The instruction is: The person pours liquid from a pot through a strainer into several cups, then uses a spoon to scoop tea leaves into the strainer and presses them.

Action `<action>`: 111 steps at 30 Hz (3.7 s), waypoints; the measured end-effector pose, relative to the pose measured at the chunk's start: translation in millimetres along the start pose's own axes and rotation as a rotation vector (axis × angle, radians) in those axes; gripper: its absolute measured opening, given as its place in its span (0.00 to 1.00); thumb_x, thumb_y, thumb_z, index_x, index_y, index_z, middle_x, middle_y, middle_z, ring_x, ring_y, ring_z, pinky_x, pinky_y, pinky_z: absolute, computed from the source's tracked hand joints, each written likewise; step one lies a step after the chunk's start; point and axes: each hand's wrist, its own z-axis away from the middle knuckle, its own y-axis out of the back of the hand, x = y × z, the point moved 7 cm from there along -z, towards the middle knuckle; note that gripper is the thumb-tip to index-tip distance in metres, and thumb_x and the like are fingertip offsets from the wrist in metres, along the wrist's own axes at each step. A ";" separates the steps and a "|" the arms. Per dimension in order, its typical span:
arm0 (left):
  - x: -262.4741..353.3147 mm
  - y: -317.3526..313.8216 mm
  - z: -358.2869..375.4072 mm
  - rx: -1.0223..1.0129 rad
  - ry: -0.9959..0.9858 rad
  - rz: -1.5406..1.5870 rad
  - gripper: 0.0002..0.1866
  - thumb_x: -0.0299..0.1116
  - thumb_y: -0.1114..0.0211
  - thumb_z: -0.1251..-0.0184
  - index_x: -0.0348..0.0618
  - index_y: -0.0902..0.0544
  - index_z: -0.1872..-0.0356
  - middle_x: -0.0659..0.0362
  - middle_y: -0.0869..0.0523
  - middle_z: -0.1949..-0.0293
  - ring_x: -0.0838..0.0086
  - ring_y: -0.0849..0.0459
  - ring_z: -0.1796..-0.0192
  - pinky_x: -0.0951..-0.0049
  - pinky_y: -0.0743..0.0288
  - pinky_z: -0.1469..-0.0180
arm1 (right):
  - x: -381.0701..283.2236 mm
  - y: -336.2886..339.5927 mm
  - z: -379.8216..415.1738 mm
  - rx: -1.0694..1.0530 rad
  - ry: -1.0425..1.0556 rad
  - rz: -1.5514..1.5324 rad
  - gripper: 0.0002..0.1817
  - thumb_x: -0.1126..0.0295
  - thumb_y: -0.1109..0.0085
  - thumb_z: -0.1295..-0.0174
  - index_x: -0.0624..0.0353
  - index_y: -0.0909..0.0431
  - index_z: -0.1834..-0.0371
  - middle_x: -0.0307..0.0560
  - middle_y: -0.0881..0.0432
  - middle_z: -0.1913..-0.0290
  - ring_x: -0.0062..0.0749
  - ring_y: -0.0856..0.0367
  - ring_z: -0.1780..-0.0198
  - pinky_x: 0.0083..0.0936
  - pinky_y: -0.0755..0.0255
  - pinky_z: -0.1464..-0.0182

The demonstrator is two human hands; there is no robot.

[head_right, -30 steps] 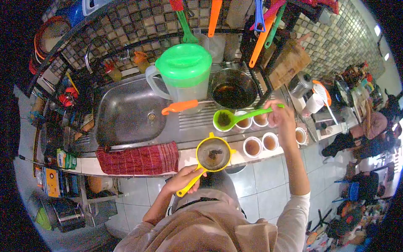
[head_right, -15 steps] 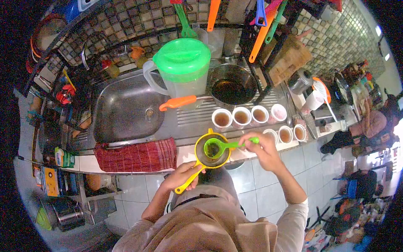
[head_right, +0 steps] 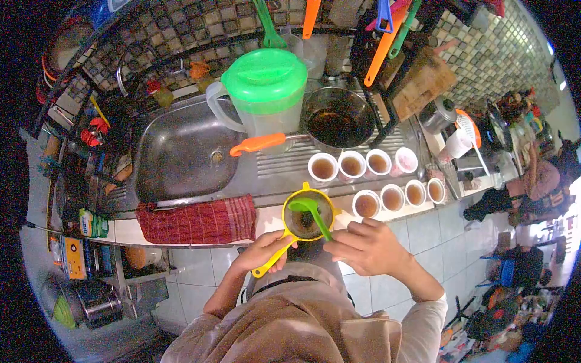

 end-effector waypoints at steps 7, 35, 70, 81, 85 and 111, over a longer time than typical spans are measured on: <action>-3.5 0.4 -1.9 0.005 0.005 0.013 0.20 0.48 0.57 0.31 0.39 0.29 0.59 0.61 0.27 0.87 0.80 0.28 0.87 0.82 0.34 0.84 | 42.8 21.4 24.6 0.363 -0.211 -0.271 0.11 0.60 0.52 0.41 0.54 0.24 0.65 0.42 0.22 0.68 0.32 0.25 0.70 0.27 0.31 0.68; -11.4 -27.9 6.9 0.252 0.086 0.274 0.15 0.42 0.57 0.31 0.39 0.30 0.60 0.59 0.27 0.86 0.77 0.29 0.86 0.79 0.35 0.84 | 260.0 -49.4 -14.0 0.384 -0.573 -0.135 0.09 0.66 0.54 0.40 0.55 0.26 0.60 0.50 0.22 0.65 0.48 0.26 0.62 0.38 0.34 0.56; -17.7 -78.1 -25.9 -0.154 0.078 1.054 0.14 0.46 0.54 0.34 0.51 0.35 0.75 0.69 0.41 0.90 0.84 0.44 0.90 0.82 0.51 0.87 | 296.9 -61.1 18.4 0.630 -0.819 -0.994 0.12 0.69 0.60 0.40 0.58 0.23 0.63 0.40 0.20 0.75 0.12 0.35 0.76 0.12 0.46 0.72; -18.2 -73.8 -22.9 -0.127 0.069 1.040 0.14 0.46 0.52 0.36 0.51 0.35 0.75 0.69 0.42 0.90 0.83 0.44 0.90 0.83 0.51 0.87 | 292.4 -41.0 11.9 0.692 -0.739 -0.923 0.13 0.65 0.56 0.39 0.62 0.25 0.64 0.41 0.22 0.76 0.12 0.43 0.79 0.10 0.51 0.76; -22.9 -74.6 -21.8 -0.138 0.067 1.053 0.13 0.46 0.52 0.36 0.51 0.35 0.75 0.69 0.42 0.90 0.83 0.44 0.90 0.82 0.51 0.87 | 281.9 -25.9 10.2 0.695 -0.783 -0.905 0.13 0.65 0.58 0.39 0.60 0.24 0.65 0.38 0.22 0.76 0.12 0.37 0.77 0.12 0.48 0.74; -29.1 -77.4 -19.3 -0.187 0.034 1.113 0.14 0.45 0.53 0.34 0.49 0.34 0.75 0.68 0.42 0.89 0.84 0.45 0.89 0.84 0.52 0.90 | 245.7 16.5 2.4 0.718 -0.708 -0.863 0.13 0.63 0.58 0.39 0.58 0.24 0.66 0.38 0.24 0.77 0.11 0.42 0.77 0.12 0.52 0.74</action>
